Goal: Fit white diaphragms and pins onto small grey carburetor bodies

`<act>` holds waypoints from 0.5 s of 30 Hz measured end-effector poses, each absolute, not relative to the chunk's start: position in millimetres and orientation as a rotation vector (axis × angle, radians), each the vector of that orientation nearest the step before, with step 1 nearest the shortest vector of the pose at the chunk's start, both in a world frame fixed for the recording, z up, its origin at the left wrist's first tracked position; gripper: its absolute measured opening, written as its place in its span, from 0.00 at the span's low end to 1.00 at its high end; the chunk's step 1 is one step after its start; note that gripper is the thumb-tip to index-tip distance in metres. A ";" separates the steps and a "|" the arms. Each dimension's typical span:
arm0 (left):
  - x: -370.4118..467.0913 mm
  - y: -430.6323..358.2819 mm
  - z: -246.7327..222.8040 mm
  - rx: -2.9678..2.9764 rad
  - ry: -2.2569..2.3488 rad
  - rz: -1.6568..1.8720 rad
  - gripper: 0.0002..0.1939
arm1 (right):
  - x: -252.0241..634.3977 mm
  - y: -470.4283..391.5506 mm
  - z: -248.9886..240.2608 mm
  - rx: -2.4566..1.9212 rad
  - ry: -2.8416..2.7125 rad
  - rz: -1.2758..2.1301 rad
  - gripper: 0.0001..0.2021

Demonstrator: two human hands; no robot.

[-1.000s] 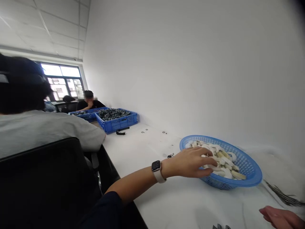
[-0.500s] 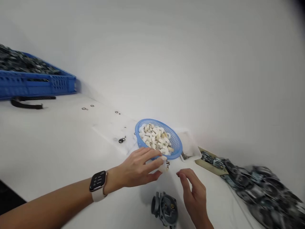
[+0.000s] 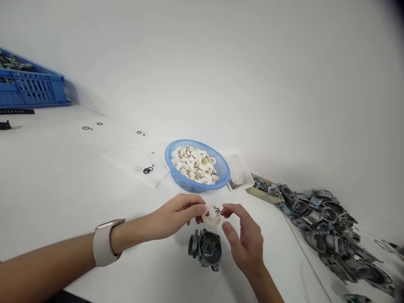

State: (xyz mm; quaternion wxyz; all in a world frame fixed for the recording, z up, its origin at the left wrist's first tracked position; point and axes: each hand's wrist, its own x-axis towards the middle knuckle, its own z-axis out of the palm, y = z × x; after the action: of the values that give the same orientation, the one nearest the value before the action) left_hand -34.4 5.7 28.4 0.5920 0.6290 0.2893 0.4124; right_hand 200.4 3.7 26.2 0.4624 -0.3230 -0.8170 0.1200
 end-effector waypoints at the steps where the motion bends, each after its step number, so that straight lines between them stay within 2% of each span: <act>1: -34.6 6.2 28.2 1.446 0.682 0.956 0.19 | 199.2 0.1 28.3 -0.793 -2.021 0.300 0.16; 3: -34.4 6.0 28.1 1.407 0.682 0.958 0.18 | 195.6 -7.1 31.2 -0.842 -2.016 0.316 0.19; 7: -30.3 0.2 25.4 1.433 0.760 1.021 0.13 | 185.3 -19.1 31.6 -1.071 -1.877 0.484 0.18; 12: -23.2 -9.0 11.0 2.025 0.948 1.281 0.01 | 177.8 -21.3 26.6 -1.228 -1.731 0.821 0.22; 15: -20.6 -11.3 3.7 2.350 0.824 1.473 0.08 | 179.9 -17.2 23.3 -1.140 -1.760 0.916 0.22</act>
State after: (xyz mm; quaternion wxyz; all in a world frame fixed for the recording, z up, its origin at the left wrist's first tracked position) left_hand -20.6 -11.3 3.7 0.1238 0.8059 0.2827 0.5052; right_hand 179.9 -17.2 23.3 0.4138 -0.4537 -0.7001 0.3644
